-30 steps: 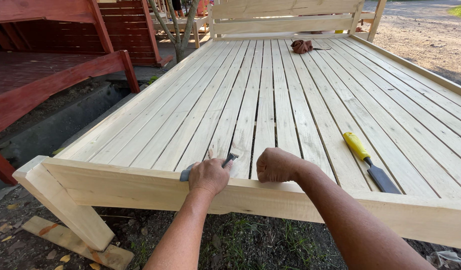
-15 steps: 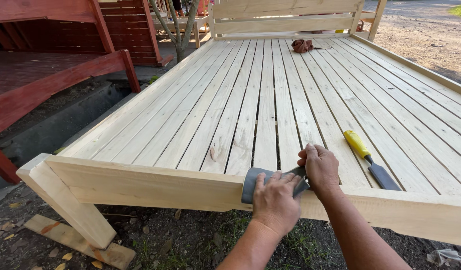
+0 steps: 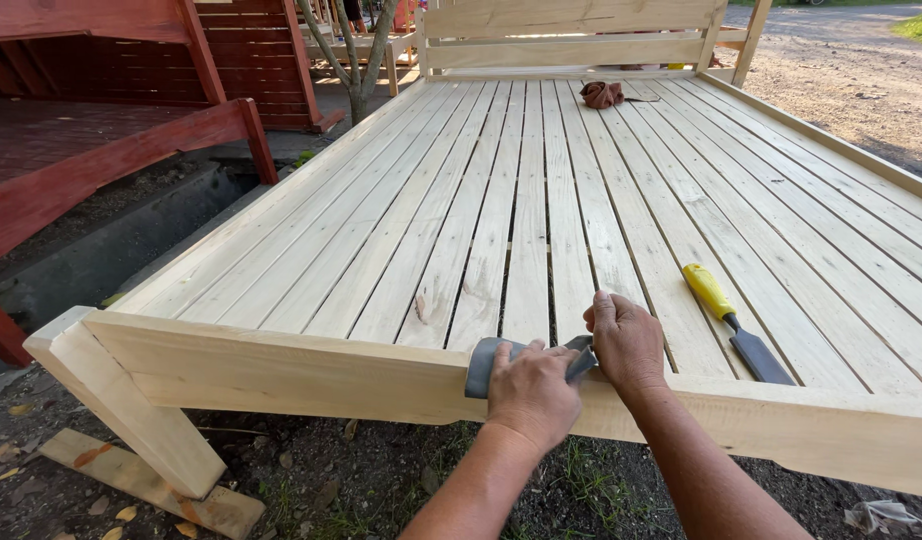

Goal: The person sands a wooden bed frame outdoors using sheets of sandpaper held by hand. They work along the side rails, corners, and legs of the frame, repositioning around the furniture and folding or repositioning the sandpaper as they smooth the wood surfaces.

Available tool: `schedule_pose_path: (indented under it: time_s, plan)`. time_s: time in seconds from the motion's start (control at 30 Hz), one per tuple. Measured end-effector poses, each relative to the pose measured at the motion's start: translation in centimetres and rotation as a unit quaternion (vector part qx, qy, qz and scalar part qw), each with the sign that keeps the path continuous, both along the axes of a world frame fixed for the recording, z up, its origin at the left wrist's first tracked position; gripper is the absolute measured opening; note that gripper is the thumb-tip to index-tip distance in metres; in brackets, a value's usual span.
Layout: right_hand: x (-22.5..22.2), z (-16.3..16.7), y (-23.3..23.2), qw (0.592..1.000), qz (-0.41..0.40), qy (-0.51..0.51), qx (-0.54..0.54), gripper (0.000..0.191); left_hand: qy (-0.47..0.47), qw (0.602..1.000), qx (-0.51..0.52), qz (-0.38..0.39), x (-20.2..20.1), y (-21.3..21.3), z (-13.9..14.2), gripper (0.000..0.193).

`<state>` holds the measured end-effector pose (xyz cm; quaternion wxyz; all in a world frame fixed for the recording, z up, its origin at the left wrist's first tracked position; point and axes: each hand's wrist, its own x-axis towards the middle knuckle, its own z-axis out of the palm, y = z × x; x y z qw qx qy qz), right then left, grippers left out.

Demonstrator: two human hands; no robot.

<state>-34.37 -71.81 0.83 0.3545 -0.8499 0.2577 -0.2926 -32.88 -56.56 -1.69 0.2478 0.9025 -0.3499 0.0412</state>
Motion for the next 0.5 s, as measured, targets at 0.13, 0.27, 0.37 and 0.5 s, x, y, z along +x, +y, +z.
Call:
schedule_pose_path:
  time_s: [0.13, 0.27, 0.37, 0.5]
  plan:
    - [0.2, 0.0, -0.1, 0.996, 0.076, 0.041, 0.025, 0.047, 0.062, 0.991, 0.023, 0.117, 5.1, 7.8, 1.2, 0.04]
    - [0.6, 0.2, 0.5, 0.967, 0.212, 0.137, 0.017, 0.032, -0.02, 0.977, 0.019, 0.211, 6.2, 13.3, 3.2, 0.038]
    - [0.3, 0.6, 0.7, 0.958, 0.239, 0.159, 0.011, 0.028, -0.053, 0.987, -0.023, 0.15, 1.8, 8.3, 3.1, 0.034]
    - [-0.8, 1.6, 0.7, 0.955, 0.24, 0.171, 0.035, 0.023, -0.039, 0.997, -0.062, 0.037, -0.1, 4.3, 3.1, 0.034]
